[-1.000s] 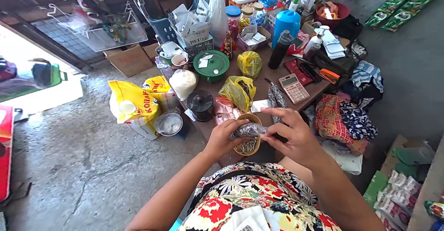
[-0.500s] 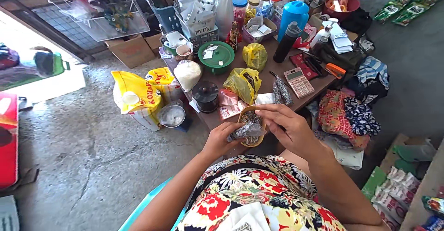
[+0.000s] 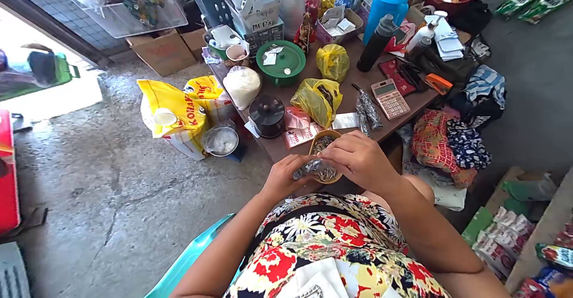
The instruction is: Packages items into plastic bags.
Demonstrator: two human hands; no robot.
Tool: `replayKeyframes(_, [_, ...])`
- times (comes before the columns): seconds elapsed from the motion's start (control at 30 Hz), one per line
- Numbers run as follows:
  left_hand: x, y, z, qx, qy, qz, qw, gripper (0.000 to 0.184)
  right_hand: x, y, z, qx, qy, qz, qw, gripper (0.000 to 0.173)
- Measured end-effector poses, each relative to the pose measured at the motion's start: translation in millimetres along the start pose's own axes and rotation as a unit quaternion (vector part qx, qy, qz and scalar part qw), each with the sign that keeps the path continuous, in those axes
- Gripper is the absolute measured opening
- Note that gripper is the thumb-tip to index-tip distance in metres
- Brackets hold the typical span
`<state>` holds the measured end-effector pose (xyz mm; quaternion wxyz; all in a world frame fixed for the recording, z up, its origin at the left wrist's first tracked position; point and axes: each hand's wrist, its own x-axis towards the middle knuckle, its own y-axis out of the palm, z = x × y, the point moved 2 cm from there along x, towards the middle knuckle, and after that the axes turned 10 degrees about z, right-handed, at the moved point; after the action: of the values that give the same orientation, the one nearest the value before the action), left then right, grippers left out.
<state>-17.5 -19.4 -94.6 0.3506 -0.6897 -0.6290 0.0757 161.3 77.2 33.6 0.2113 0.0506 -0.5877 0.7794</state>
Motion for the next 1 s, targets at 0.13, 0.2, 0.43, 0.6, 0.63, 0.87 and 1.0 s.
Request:
replayKeyframes(0.13, [-10.0, 1.8, 15.1, -0.001, -0.030, 0.009, 1.000, 0.039, -6.0, 0.8, -22.5, 0.086, 0.098, -0.083, 0.988, 0.018])
replayKeyframes(0.2, [-17.6, 2.3, 22.9, 0.003, -0.043, 0.010, 0.999, 0.039, -13.0, 25.3, -49.8, 0.080, 0.190, -0.028, 0.978, 0.015])
replayKeyframes(0.43, [-34.4, 3.7, 39.0, -0.009, -0.092, 0.057, 0.994, 0.041, -41.3, 152.6, -96.0, -0.008, 0.273, 0.445, 0.853, 0.039])
replayKeyframes(0.6, [-40.1, 5.0, 45.7, -0.023, -0.137, 0.079, 0.987, 0.041, -44.4, 156.9, -94.2, -0.019, 0.257, 0.435, 0.863, 0.025])
replayKeyframes(0.63, [-40.0, 5.2, 46.2, -0.024, -0.146, 0.085, 0.985, 0.041, -44.5, 153.3, -94.4, -0.004, 0.267, 0.429, 0.863, 0.025])
replayKeyframes(0.87, [-28.6, 5.8, 46.4, -0.011, -0.196, 0.115, 0.974, 0.040, -49.0, 121.5, -103.6, 0.185, 0.364, 0.242, 0.880, 0.020])
replayKeyframes(1.0, [-20.4, 5.0, 46.1, -0.016, -0.239, 0.142, 0.960, 0.042, -49.3, 94.4, -101.8, 0.315, 0.406, 0.109, 0.851, 0.018])
